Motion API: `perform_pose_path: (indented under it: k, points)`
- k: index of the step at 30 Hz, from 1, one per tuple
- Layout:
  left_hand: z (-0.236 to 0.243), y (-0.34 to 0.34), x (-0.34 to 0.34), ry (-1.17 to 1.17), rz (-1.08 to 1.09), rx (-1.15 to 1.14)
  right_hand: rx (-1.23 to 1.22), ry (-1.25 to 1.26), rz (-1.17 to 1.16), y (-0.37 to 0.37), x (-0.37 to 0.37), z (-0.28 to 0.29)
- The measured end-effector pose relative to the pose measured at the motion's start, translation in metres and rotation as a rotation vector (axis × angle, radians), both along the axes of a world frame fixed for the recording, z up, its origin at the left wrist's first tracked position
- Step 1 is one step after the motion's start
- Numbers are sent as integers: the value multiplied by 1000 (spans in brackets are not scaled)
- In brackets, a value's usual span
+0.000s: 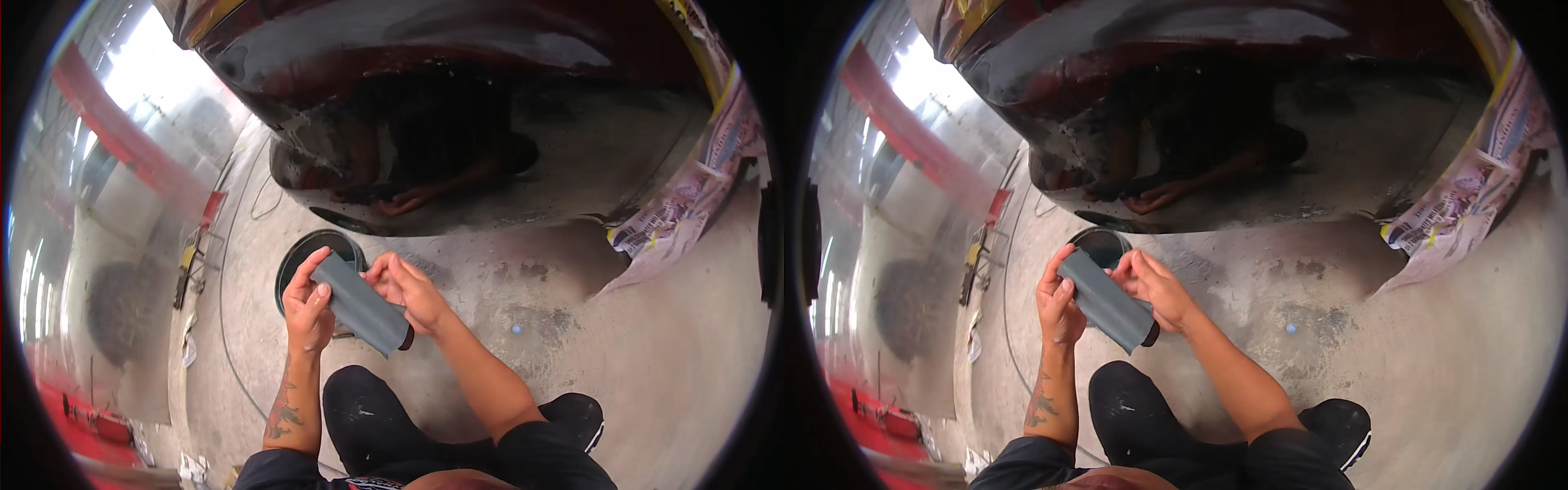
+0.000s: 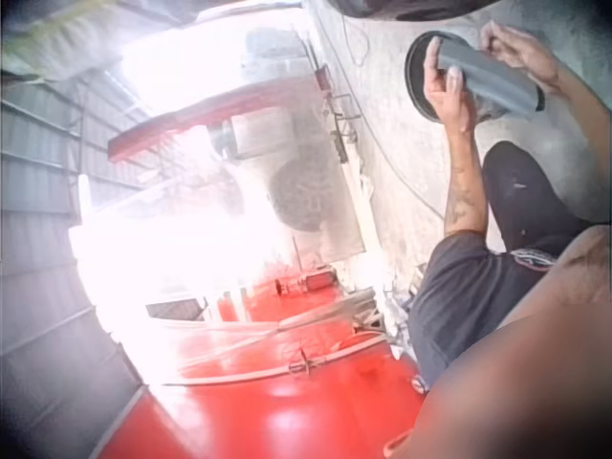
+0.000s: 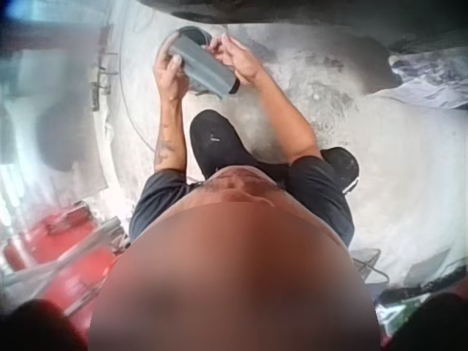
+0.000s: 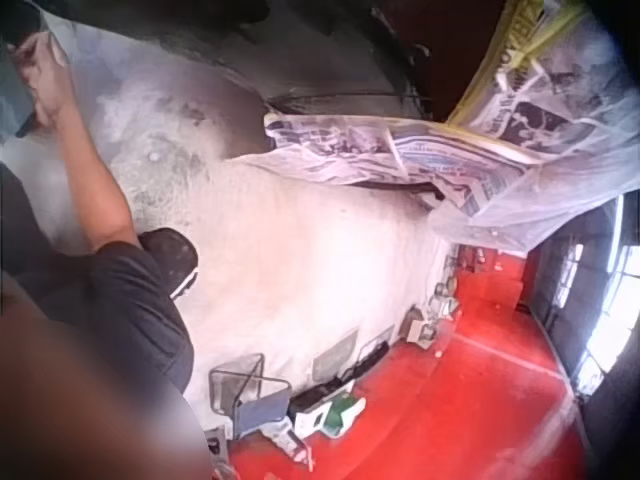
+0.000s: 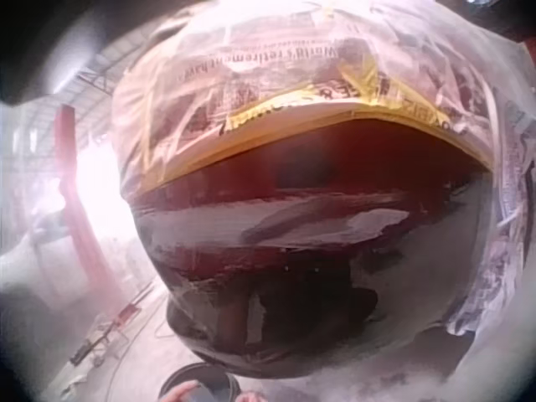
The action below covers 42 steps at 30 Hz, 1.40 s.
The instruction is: Using a sanding block and sandpaper to smooth the surface of a car body panel.
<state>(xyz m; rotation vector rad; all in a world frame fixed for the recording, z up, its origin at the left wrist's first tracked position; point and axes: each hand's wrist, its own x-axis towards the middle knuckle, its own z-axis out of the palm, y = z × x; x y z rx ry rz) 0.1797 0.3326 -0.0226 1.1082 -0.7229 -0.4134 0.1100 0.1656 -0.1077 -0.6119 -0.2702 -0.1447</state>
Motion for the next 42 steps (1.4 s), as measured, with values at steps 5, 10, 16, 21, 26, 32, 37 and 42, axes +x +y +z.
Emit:
perform_pose_path:
  k: [5,10,16,21,26,32,37,42]
  points:
    - [-7,-1,32,160,-233,-142,341,10,248,46,-5,8]
    - [-22,3,57,310,-460,-275,305,-9,246,68,-9,29]
    - [-50,-1,81,401,-821,-407,415,97,113,95,-7,7]
    - [-68,4,90,344,-698,-160,355,171,-26,97,-32,18]
    - [-162,45,115,-680,-53,710,-105,567,-439,87,-67,37]
    - [-200,66,114,-839,58,1250,-1015,618,-669,68,-72,37]
    - [-199,66,124,-810,135,1336,-1837,596,-660,69,-75,36]
    - [-213,82,120,-881,151,1284,-1974,690,-520,50,-65,-2]
